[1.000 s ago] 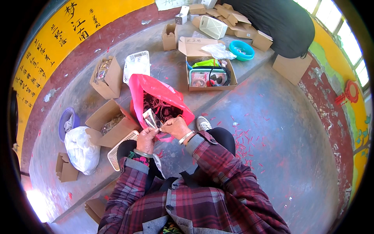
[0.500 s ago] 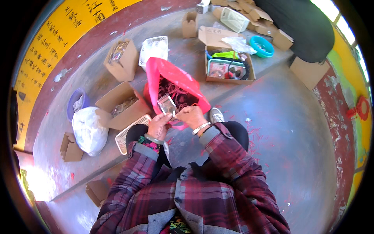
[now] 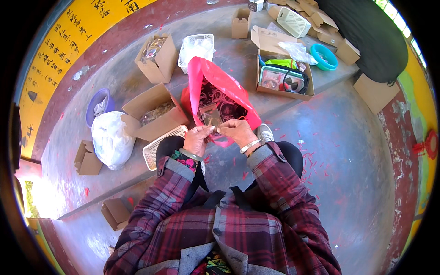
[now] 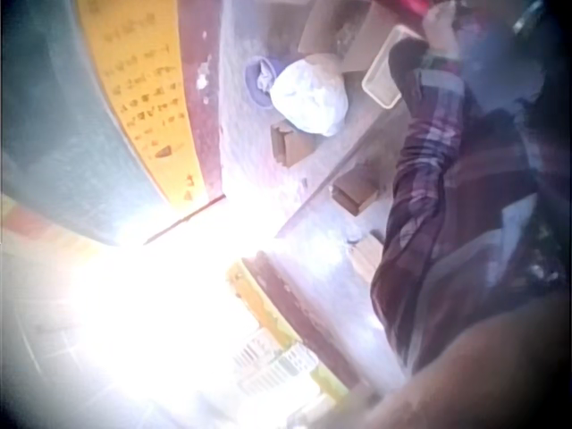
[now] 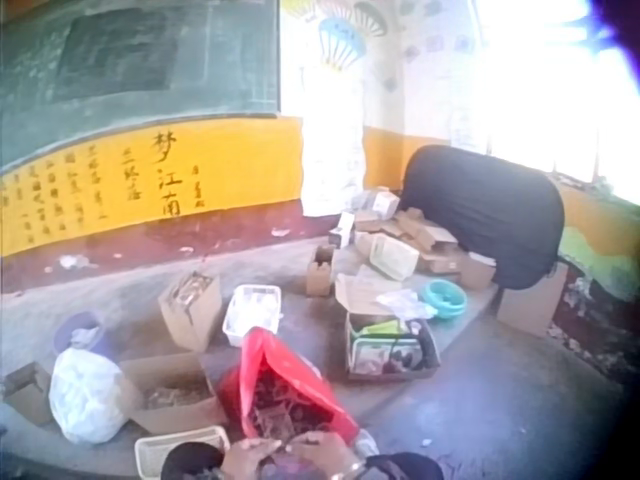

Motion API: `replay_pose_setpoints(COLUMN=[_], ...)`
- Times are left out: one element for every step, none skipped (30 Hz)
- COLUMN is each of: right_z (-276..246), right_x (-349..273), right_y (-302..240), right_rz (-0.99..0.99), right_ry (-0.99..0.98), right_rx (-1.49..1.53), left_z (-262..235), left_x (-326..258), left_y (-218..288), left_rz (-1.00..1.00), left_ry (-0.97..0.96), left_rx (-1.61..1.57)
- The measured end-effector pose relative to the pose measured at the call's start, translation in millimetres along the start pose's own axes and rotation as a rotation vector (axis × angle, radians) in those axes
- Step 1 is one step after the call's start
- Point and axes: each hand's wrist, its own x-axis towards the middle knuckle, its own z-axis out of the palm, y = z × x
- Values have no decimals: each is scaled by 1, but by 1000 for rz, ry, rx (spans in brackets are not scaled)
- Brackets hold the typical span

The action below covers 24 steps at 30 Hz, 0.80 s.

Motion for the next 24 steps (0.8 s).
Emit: replay_pose_setpoints(right_z=[-1, -2, -1, 0, 1, 0, -1, -2, -3, -3, -3, -3, -3, -2, -3, -3, -3, -2, -2, -2, -2, -2, -3, -3], right_x=[0, 1, 0, 0, -1, 0, 1, 2, 3, 3, 3, 3, 2, 2, 2, 2, 2, 2, 2, 2, 1, 1, 1, 0], right_y=[1, 2, 1, -1, -1, 0, 3, 5, 6, 6, 6, 6, 6, 6, 6, 6, 6, 6, 6, 5, 5, 5, 4, 2], right_rz=[1, 3, 4, 5, 5, 9, 12, 15, 14, 12, 11, 9, 8, 6, 11, 15, 20, 26, 32, 38, 32, 27, 21, 32], right_ry=[-4, -8, -8, -8, -8, -6, -5, -3, 1, 5, 9, 9, 10, 10, 8, 7, 5, 6, 7, 7, 6, 4, 3, 7], right_rx=[0, 0, -12, -23, -34, -42, -49, -57, -59, -62, -64, -75, -87, -98, -107, -116, -126, -127, -129, -130, -119, -108, -97, -77], left_z=[1, 2, 3, 4, 4, 5, 5, 5, 5, 5, 5, 4, 4, 4, 5, 6, 6, 5, 5, 5, 6, 7, 8, 9], left_x=[0, -1, -1, -2, -2, -3, -3, -3, -3, -3, -3, -2, -2, -2, -3, -3, -3, -3, -3, -3, -3, -4, -4, -4], left_y=[1, 1, 1, 1, 2, 3, 3, 2, 2, 1, 1, 0, -1, -1, 0, 0, 0, 0, 0, 1, 1, 1, 2, 3], left_rz=[-3, -5, -7, -9, -10, -11, -12, -16, -20, -25, -25, -27, -29, -28, -27, -25, -23, -21, -19, -15, -12, -8, -10, -10], left_ry=[5, 20, 36, 52, 52, 50, 48, 52, 55, 59, 60, 60, 60, 58, 55, 53, 51, 50, 49, 52, 54, 56, 44, 35], left_rx=[16, 21, 26, 30, 47, 65, 82, 94, 105, 116, 120, 123, 127, 125, 124, 123, 130, 136, 143, 150, 157, 163, 161, 159])
